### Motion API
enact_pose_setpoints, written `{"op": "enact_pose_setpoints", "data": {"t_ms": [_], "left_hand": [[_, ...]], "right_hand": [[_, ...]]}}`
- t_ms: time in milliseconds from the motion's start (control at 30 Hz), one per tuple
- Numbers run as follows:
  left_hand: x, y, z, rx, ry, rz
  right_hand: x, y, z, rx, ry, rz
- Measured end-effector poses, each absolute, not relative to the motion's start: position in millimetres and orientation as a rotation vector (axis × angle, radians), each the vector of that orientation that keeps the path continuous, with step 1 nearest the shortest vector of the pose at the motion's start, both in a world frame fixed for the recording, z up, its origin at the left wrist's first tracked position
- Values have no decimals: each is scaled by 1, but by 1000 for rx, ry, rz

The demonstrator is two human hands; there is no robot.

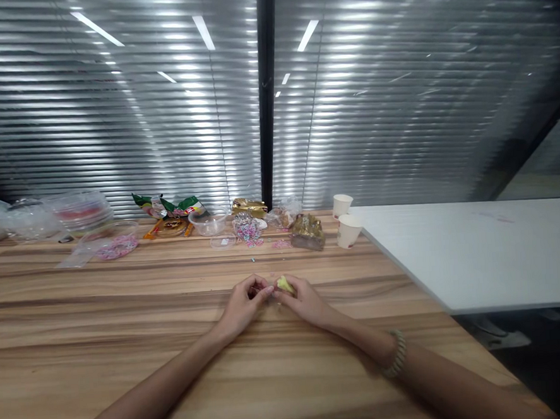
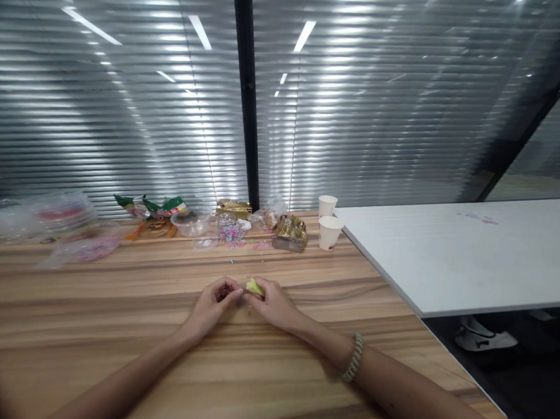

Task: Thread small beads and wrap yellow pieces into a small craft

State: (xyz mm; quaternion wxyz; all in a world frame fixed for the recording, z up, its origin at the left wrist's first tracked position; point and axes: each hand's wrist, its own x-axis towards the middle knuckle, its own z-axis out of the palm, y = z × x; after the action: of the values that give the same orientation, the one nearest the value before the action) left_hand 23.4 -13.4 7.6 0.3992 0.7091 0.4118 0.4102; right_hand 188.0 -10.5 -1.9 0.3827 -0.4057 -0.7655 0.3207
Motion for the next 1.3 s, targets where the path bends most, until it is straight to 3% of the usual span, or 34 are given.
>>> {"op": "enact_pose_setpoints", "data": {"t_ms": [567, 867, 1067, 1300], "left_hand": [[25, -21, 24, 1849, 740, 946], [28, -19, 24, 1527, 802, 755], [23, -18, 29, 1697, 885, 647], [20, -21, 22, 1593, 1000, 775]], "right_hand": [[187, -4, -7, -1063, -1643, 925], [188, -5, -5, -1069, -1630, 841], [187, -8, -5, -1050, -1680, 832], [187, -12, -2, -1075, -1854, 741]]}}
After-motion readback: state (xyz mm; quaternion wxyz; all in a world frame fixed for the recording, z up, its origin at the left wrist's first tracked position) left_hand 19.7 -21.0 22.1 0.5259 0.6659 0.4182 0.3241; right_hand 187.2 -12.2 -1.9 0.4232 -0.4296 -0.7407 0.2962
